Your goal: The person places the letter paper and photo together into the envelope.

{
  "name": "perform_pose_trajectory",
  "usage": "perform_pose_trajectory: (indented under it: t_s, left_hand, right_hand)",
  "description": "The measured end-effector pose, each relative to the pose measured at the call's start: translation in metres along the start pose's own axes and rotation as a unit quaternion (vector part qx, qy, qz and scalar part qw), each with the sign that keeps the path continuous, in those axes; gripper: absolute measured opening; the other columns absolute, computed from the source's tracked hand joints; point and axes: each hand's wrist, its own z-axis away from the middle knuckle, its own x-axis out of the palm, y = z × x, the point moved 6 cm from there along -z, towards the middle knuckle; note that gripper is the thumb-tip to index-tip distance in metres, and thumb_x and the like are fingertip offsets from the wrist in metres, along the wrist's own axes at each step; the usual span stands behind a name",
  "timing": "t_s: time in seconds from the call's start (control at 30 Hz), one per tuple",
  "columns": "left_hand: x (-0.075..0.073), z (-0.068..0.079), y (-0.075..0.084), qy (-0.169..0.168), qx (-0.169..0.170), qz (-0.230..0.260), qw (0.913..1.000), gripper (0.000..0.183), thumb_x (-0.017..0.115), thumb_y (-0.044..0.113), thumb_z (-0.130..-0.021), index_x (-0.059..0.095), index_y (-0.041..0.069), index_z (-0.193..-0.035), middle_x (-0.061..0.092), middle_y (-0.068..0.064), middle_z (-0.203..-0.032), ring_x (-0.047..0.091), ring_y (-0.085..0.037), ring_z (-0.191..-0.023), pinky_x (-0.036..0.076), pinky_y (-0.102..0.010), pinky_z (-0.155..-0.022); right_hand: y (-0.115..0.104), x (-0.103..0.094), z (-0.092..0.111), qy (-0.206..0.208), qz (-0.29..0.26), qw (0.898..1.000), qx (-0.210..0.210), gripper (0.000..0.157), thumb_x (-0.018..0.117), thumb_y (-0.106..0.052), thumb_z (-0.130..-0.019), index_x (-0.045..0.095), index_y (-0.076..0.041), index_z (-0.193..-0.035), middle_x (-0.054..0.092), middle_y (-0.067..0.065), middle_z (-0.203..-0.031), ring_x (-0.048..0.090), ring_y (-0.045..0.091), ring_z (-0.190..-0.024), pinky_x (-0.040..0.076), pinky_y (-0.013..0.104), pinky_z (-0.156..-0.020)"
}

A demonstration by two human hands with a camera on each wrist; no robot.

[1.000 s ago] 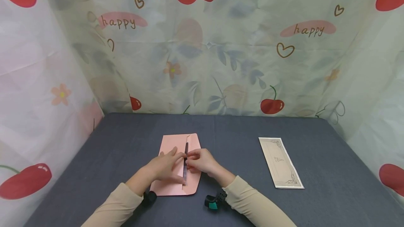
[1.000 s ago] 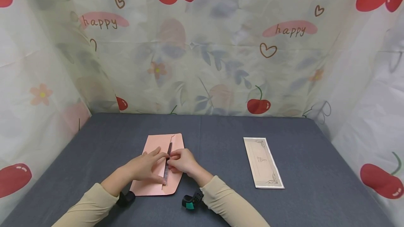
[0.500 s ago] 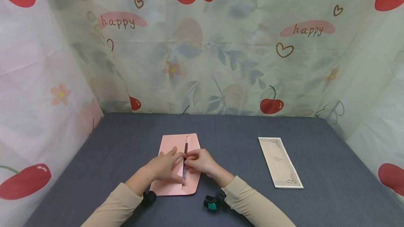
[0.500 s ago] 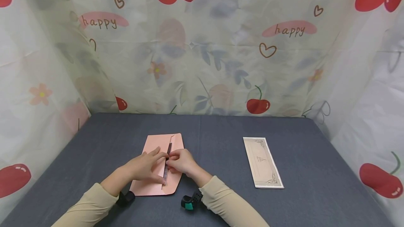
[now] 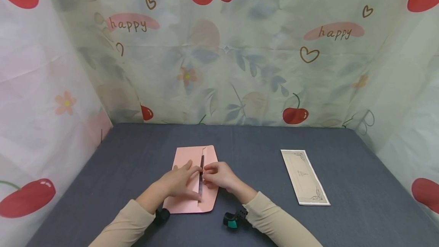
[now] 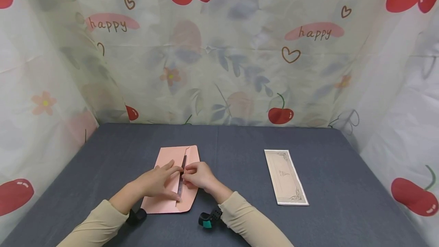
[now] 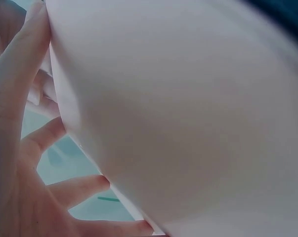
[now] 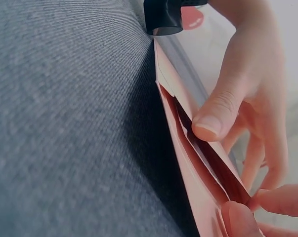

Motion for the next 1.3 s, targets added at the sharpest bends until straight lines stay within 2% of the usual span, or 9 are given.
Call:
perform_pose_trajectory:
  t_s: [0.4,0.6,0.8,1.0,1.3]
  left_hand:
    - [0.002,0.000,-0.002,-0.001,-0.001,-0.003,1.0000,0.083,0.073,0.064,-0.063,0.045,0.025,-0.131,0.029,-0.024,-0.150,0.049,-0.043,-0.124,0.025,-0.060,-0.109]
    - [0.003,-0.001,-0.004,-0.007,-0.016,-0.001,0.9998,0.082,0.073,0.064,-0.063,0.045,0.028,-0.131,0.028,-0.021,-0.151,0.044,-0.044,-0.127,0.026,-0.061,-0.109]
    - [0.002,0.000,-0.003,-0.008,-0.020,0.000,0.9998,0.083,0.073,0.065,-0.063,0.045,0.028,-0.132,0.028,-0.021,-0.151,0.041,-0.047,-0.129,0.026,-0.061,-0.108]
    - [0.002,0.000,-0.002,-0.002,-0.009,-0.001,1.0000,0.082,0.074,0.064,-0.063,0.045,0.028,-0.130,0.028,-0.023,-0.151,0.044,-0.046,-0.127,0.025,-0.060,-0.109]
    - [0.003,-0.001,-0.004,0.003,-0.001,-0.004,1.0000,0.082,0.074,0.063,-0.063,0.044,0.027,-0.131,0.028,-0.023,-0.151,0.047,-0.043,-0.126,0.023,-0.059,-0.111]
  right_hand:
    - [0.000,-0.016,0.008,-0.001,-0.005,1.000,-0.007,0.032,0.063,-0.008,-0.086,0.059,0.007,-0.114,0.069,0.019,-0.092,0.065,0.011,-0.064,0.058,0.031,-0.060]
    - [0.000,-0.029,0.014,0.004,-0.004,1.000,-0.013,0.030,0.062,-0.007,-0.086,0.060,0.008,-0.112,0.068,0.020,-0.094,0.064,0.010,-0.066,0.058,0.031,-0.062]
    - [0.001,-0.047,0.020,0.019,0.024,0.999,-0.012,0.029,0.063,-0.011,-0.086,0.062,0.005,-0.111,0.069,0.020,-0.096,0.067,0.014,-0.069,0.058,0.032,-0.064]
    - [0.004,-0.070,0.028,0.032,0.041,0.998,-0.018,0.031,0.063,-0.012,-0.087,0.061,0.007,-0.112,0.068,0.022,-0.099,0.069,0.020,-0.073,0.058,0.034,-0.066]
    - [0.012,-0.100,0.037,0.058,0.063,0.996,-0.012,0.031,0.062,-0.012,-0.088,0.061,0.007,-0.112,0.068,0.022,-0.099,0.068,0.019,-0.074,0.058,0.034,-0.067]
